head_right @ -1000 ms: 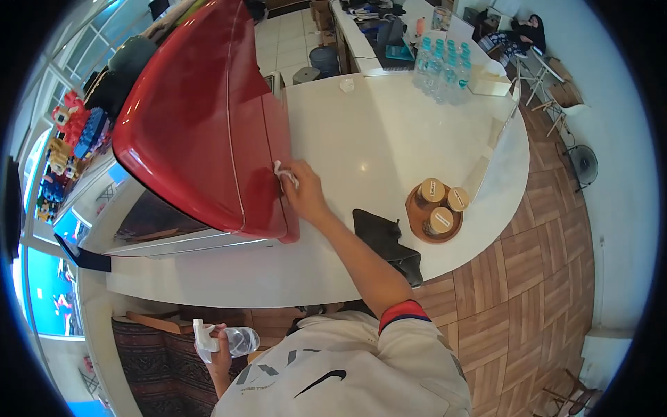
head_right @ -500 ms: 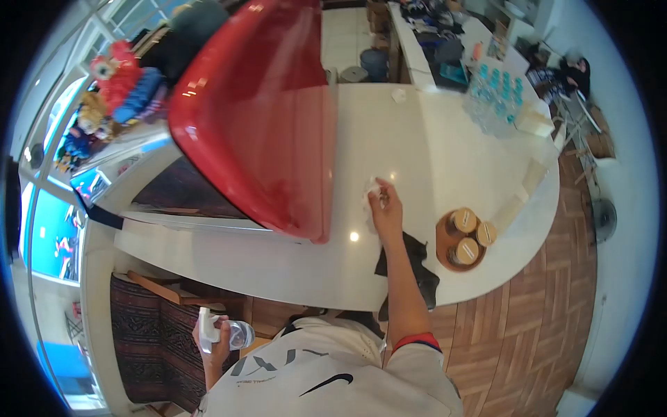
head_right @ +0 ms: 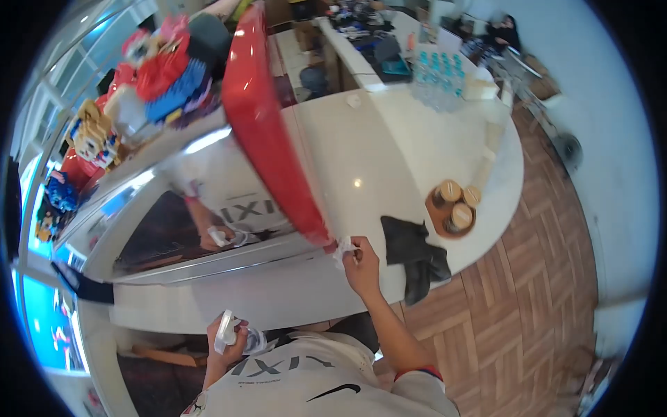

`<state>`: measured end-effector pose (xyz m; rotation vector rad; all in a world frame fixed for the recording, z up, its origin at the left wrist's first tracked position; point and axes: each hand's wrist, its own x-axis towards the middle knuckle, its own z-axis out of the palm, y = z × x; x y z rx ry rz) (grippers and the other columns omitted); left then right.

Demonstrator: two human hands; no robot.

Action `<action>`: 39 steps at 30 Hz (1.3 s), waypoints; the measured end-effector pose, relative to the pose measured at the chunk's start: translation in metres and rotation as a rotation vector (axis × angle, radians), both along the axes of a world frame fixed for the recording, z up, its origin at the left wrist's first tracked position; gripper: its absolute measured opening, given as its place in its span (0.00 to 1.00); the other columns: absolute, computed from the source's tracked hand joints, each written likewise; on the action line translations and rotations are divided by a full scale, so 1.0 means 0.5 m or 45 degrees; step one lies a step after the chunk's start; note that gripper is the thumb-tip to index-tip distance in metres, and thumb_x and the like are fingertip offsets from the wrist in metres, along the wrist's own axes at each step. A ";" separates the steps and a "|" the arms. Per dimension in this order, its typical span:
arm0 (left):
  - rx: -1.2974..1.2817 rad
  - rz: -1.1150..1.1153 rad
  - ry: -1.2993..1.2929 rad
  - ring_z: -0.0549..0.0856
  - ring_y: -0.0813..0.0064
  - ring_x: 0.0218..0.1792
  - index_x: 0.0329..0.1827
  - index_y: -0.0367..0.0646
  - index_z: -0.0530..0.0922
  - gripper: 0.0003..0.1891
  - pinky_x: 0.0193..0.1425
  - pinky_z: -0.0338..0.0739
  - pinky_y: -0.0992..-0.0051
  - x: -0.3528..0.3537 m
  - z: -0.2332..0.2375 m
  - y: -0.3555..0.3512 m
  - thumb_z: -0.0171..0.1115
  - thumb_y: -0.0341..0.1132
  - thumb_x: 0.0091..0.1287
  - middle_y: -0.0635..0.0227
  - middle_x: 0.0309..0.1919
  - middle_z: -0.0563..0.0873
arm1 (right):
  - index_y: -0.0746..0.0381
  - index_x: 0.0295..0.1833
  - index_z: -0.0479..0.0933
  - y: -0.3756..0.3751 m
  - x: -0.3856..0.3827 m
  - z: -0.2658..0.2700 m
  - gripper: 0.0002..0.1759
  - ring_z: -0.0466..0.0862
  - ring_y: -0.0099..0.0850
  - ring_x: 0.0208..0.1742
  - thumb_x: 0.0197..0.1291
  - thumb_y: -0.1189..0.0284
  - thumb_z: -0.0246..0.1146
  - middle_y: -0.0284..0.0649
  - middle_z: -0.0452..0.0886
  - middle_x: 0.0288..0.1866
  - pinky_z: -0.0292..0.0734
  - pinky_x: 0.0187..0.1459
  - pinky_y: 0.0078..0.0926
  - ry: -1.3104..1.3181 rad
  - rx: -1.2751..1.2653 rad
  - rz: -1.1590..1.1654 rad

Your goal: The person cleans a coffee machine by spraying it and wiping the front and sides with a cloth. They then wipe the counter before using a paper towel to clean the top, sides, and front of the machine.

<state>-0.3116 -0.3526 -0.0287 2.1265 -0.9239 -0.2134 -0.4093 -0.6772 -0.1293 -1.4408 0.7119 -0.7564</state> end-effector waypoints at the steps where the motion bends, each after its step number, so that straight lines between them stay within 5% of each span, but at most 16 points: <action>1: 0.005 -0.108 0.021 0.84 0.62 0.25 0.35 0.37 0.84 0.07 0.31 0.79 0.69 0.029 -0.003 0.014 0.67 0.31 0.57 0.59 0.26 0.82 | 0.68 0.51 0.75 0.029 0.012 0.001 0.13 0.82 0.23 0.39 0.61 0.84 0.58 0.40 0.82 0.42 0.77 0.41 0.21 0.054 0.011 -0.066; 6: -0.075 -0.562 0.020 0.83 0.60 0.25 0.36 0.37 0.84 0.09 0.31 0.79 0.67 0.170 -0.021 0.131 0.70 0.33 0.56 0.60 0.25 0.82 | 0.67 0.51 0.72 0.141 0.076 -0.049 0.11 0.78 0.21 0.43 0.62 0.82 0.59 0.36 0.78 0.44 0.75 0.42 0.20 -0.048 -0.200 -0.564; 9: -0.082 -0.642 0.056 0.83 0.62 0.25 0.36 0.38 0.84 0.09 0.31 0.80 0.67 0.230 -0.020 0.232 0.70 0.33 0.57 0.60 0.25 0.83 | 0.66 0.52 0.73 0.260 0.070 0.005 0.12 0.78 0.23 0.43 0.63 0.80 0.60 0.36 0.79 0.45 0.74 0.44 0.21 -0.168 0.226 -0.564; 15: -0.246 -0.520 0.132 0.86 0.62 0.30 0.38 0.37 0.84 0.10 0.36 0.82 0.68 0.292 -0.077 0.339 0.70 0.33 0.58 0.60 0.27 0.85 | 0.63 0.61 0.71 0.532 0.088 0.021 0.20 0.81 0.31 0.58 0.64 0.82 0.60 0.38 0.80 0.54 0.78 0.60 0.34 -0.462 0.795 -0.134; 18: -0.325 -0.419 0.384 0.88 0.65 0.35 0.41 0.35 0.84 0.12 0.41 0.82 0.69 0.279 -0.091 0.340 0.71 0.34 0.61 0.59 0.33 0.87 | 0.63 0.63 0.69 0.666 0.118 0.038 0.23 0.80 0.31 0.58 0.62 0.83 0.61 0.38 0.80 0.54 0.77 0.60 0.35 -0.638 0.979 0.187; 21: -0.361 -0.617 0.533 0.89 0.71 0.41 0.45 0.34 0.84 0.13 0.46 0.81 0.72 0.267 -0.082 0.316 0.71 0.36 0.65 0.57 0.41 0.89 | 0.66 0.61 0.72 0.723 0.144 0.035 0.21 0.81 0.31 0.55 0.61 0.84 0.61 0.40 0.79 0.54 0.78 0.57 0.30 -0.509 0.905 0.213; 22: -0.351 -0.626 0.539 0.89 0.71 0.41 0.45 0.34 0.84 0.13 0.46 0.81 0.72 0.261 -0.078 0.307 0.71 0.36 0.65 0.57 0.41 0.89 | 0.66 0.61 0.72 0.729 0.142 0.033 0.21 0.81 0.31 0.55 0.61 0.84 0.61 0.40 0.79 0.54 0.78 0.57 0.30 -0.512 0.911 0.199; 24: -0.315 -0.614 0.644 0.88 0.72 0.38 0.44 0.34 0.84 0.11 0.44 0.81 0.72 0.239 -0.071 0.282 0.71 0.33 0.65 0.58 0.39 0.89 | 0.69 0.58 0.76 0.724 0.143 0.030 0.19 0.82 0.29 0.52 0.60 0.84 0.61 0.41 0.79 0.54 0.78 0.52 0.25 0.216 -0.092 0.091; 26: -0.290 -0.605 0.477 0.87 0.73 0.34 0.42 0.33 0.83 0.09 0.40 0.80 0.72 0.228 -0.073 0.261 0.70 0.30 0.64 0.59 0.35 0.88 | 0.71 0.67 0.73 0.722 0.137 0.079 0.25 0.81 0.29 0.56 0.62 0.84 0.58 0.41 0.78 0.53 0.77 0.57 0.25 0.320 -0.082 0.109; 28: -0.269 -0.604 0.452 0.86 0.72 0.31 0.40 0.34 0.83 0.06 0.37 0.79 0.72 0.217 -0.060 0.239 0.69 0.28 0.63 0.60 0.32 0.86 | 0.70 0.70 0.71 0.719 0.125 0.087 0.27 0.81 0.28 0.59 0.65 0.82 0.60 0.42 0.78 0.57 0.77 0.59 0.24 -0.022 0.123 0.176; 35: -0.227 -0.827 0.213 0.88 0.72 0.39 0.44 0.33 0.82 0.08 0.44 0.80 0.74 0.201 -0.041 0.163 0.65 0.24 0.62 0.62 0.37 0.87 | 0.68 0.69 0.73 0.597 0.079 0.062 0.23 0.83 0.25 0.54 0.70 0.76 0.61 0.38 0.84 0.51 0.77 0.58 0.23 -0.235 0.589 0.272; 39: -0.160 -0.637 0.342 0.88 0.70 0.40 0.48 0.35 0.82 0.12 0.47 0.82 0.71 0.182 -0.053 0.157 0.64 0.25 0.61 0.59 0.39 0.88 | 0.67 0.58 0.80 0.388 0.088 -0.059 0.16 0.78 0.18 0.38 0.67 0.73 0.65 0.31 0.84 0.40 0.74 0.41 0.19 -0.100 0.416 -0.608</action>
